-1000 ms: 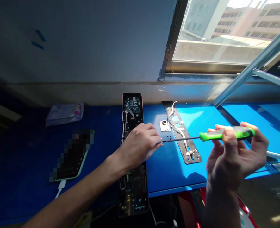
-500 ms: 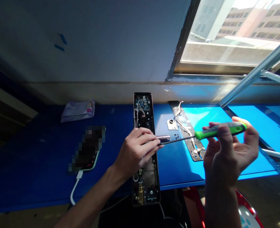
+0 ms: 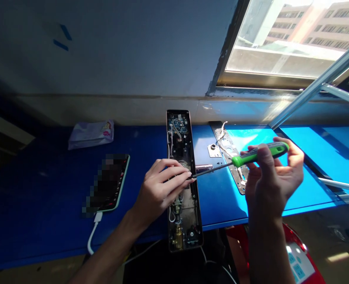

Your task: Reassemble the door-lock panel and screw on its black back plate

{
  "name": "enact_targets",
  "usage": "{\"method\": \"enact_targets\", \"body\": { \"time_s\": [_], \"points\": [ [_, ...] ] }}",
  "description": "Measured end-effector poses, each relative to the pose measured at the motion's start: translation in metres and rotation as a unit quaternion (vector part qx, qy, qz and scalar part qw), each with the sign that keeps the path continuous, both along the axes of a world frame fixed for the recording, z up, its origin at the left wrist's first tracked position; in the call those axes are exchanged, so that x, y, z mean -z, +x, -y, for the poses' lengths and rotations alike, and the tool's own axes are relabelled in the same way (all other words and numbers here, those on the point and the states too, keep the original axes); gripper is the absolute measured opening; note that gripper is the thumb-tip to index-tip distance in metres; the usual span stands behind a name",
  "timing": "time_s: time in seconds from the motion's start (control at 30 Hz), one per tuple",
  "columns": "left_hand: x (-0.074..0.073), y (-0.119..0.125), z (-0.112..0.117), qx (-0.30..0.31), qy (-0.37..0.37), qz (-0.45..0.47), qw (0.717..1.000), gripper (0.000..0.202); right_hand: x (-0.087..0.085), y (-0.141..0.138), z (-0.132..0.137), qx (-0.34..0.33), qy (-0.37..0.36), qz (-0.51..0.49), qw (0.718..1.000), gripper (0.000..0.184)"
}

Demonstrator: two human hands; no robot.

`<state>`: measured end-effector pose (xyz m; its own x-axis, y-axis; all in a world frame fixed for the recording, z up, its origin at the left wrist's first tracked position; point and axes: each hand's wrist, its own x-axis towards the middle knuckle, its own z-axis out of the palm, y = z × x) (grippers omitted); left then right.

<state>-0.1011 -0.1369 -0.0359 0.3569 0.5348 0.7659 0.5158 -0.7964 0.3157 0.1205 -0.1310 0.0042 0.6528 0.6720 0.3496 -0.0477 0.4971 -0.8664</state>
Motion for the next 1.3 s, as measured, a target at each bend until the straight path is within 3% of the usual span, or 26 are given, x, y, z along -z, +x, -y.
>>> {"method": "enact_targets", "body": {
  "time_s": [0.4, 0.7, 0.8, 1.03, 1.2, 1.3],
  "points": [
    [0.007, -0.014, 0.012, 0.030, 0.021, 0.050, 0.998, 0.024, 0.011, -0.006, -0.003, -0.037, -0.086, -0.039, 0.995, 0.064],
    [0.013, -0.015, 0.015, -0.003, 0.035, 0.026, 0.999, 0.025, 0.013, -0.008, 0.000, -0.019, -0.113, -0.048, 0.992, 0.071],
    [0.015, -0.012, 0.013, -0.017, 0.017, 0.018, 1.000, 0.020, 0.013, -0.007, 0.001, -0.017, -0.101, -0.041, 0.994, 0.071],
    [0.007, -0.008, 0.011, 0.054, -0.064, 0.036, 0.996, 0.007, 0.015, 0.004, 0.005, -0.068, -0.054, -0.008, 0.996, 0.059],
    [0.003, -0.006, 0.013, 0.025, -0.055, -0.042, 0.997, 0.004, 0.016, 0.008, 0.008, -0.079, -0.010, 0.057, 0.995, 0.052],
    [0.003, -0.003, 0.013, -0.002, -0.052, -0.047, 0.998, 0.004, 0.012, 0.008, 0.014, -0.108, 0.006, 0.094, 0.990, 0.058]
  ]
}}
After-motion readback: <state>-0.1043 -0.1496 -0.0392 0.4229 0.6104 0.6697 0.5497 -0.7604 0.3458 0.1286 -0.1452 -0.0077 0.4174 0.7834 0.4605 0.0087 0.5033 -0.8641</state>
